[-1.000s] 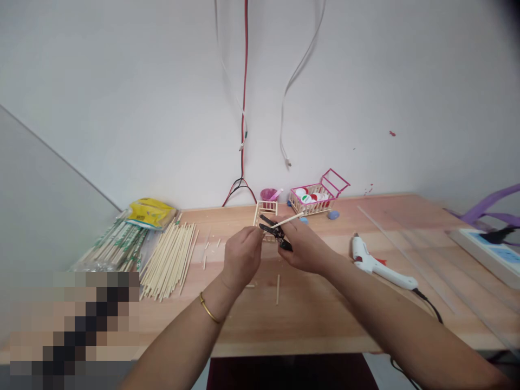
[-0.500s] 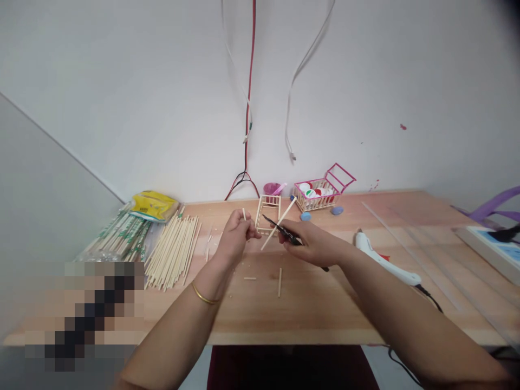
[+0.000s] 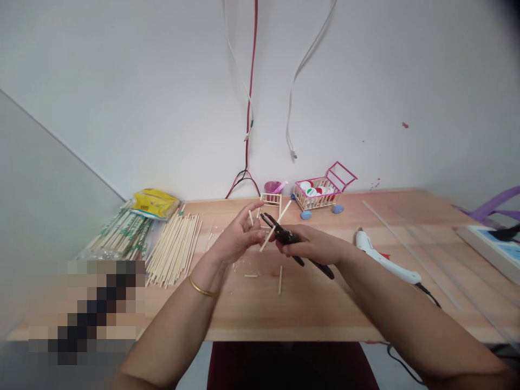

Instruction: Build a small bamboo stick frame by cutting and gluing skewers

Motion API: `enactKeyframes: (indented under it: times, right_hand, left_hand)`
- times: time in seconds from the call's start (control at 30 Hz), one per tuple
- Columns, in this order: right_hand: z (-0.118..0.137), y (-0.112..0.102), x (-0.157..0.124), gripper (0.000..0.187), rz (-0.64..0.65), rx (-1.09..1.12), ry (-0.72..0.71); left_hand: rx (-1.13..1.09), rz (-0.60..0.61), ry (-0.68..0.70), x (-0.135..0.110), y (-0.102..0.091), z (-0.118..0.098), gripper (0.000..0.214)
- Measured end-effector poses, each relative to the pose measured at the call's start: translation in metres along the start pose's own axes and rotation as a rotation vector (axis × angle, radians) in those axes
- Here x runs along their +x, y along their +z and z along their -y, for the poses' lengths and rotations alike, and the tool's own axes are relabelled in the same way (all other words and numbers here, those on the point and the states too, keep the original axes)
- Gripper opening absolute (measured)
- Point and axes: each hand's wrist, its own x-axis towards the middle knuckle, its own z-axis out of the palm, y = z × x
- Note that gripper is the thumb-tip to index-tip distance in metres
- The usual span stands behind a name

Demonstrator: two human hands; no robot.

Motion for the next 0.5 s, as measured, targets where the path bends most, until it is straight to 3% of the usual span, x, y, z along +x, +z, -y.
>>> enactKeyframes:
  times: [0.17,0.33,0.5]
  right_hand:
    - [0.005,0.003,-0.001,0.019,0.118,0.008,-0.124]
    - [0.005,0.006,0.0,0.019,0.169,-0.068,-0.176]
    - [0.003,0.006,0.002,0.033,0.126,-0.124,-0.194]
  left_hand:
    - [-0.06,0.126,-0.076,-0.006,0.0,-0.007,0.104]
    - [0.031,0.247,-0.179,-0.01,-0.003,-0.006,0.099]
    - [0.199,0.245,-0.132,-0.012,-0.003,-0.01,0.091]
